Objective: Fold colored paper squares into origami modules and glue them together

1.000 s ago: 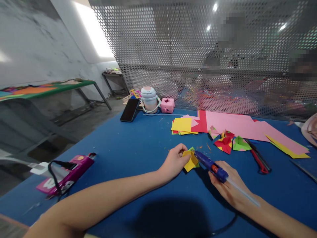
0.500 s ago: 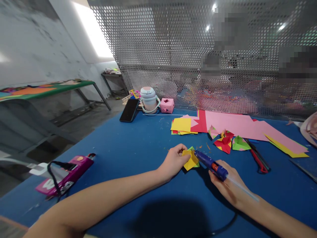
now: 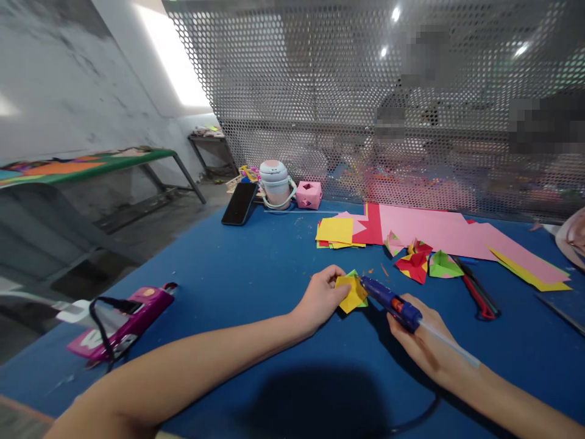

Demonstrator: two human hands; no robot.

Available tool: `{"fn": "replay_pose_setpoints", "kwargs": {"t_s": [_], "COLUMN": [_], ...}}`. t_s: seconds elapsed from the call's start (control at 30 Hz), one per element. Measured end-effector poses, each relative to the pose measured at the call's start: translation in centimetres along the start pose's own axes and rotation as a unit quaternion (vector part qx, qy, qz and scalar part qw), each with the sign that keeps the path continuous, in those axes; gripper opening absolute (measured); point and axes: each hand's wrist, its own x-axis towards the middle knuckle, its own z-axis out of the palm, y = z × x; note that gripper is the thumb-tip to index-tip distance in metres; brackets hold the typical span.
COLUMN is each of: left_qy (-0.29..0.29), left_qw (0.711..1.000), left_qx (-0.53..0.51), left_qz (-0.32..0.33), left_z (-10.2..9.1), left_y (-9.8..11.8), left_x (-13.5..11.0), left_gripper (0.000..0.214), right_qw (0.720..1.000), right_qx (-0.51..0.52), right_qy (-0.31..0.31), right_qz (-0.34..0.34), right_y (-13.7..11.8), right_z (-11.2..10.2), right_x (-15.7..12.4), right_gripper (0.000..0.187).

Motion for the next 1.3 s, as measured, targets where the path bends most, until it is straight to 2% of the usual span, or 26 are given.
{"fn": "replay_pose_setpoints", "kwargs": {"t_s": [0.13,0.43,0.87,1.1,1.3], "left_qy": [-0.004,-0.001,-0.019,0.004,0.001], "left_qw": [1.0,0.998,0.999,0.998,0.998], "left_qx": [0.021,0.05,0.028,0.057,0.055], "left_qz": [0.01,0.032,0.028,0.028,0.04], "left_z": [-0.1,-0.1,0.0,-0.1,-0.2], "left_y": [-0.2,-0.7,-0.7,-0.4,-0.7], "left_x": [0.0,0.1,0.2,0.1,0.1], "left_gripper": [0.01,0.011,0.012,0.01,0.009], "right_qw": [1.0,0.996,0.997,0.996,0.996], "right_qx": [-0.01,-0.061,-0.054,-0.07,-0.075], "right_qy": [0.006,0.009,0.014,0.002,0.002], "right_qz": [-0.002,-0.06,-0.049,-0.049,-0.056], "right_y": [0.0,-1.4,-1.3,-0.5,-1.0], "right_z": [0.0,-1.2,-0.7,-0.6,-1.0], "right_x": [0.0,0.6,0.5,0.3,0.6], "right_gripper": [0.011,0.016,0.017,0.012,0.015]}}
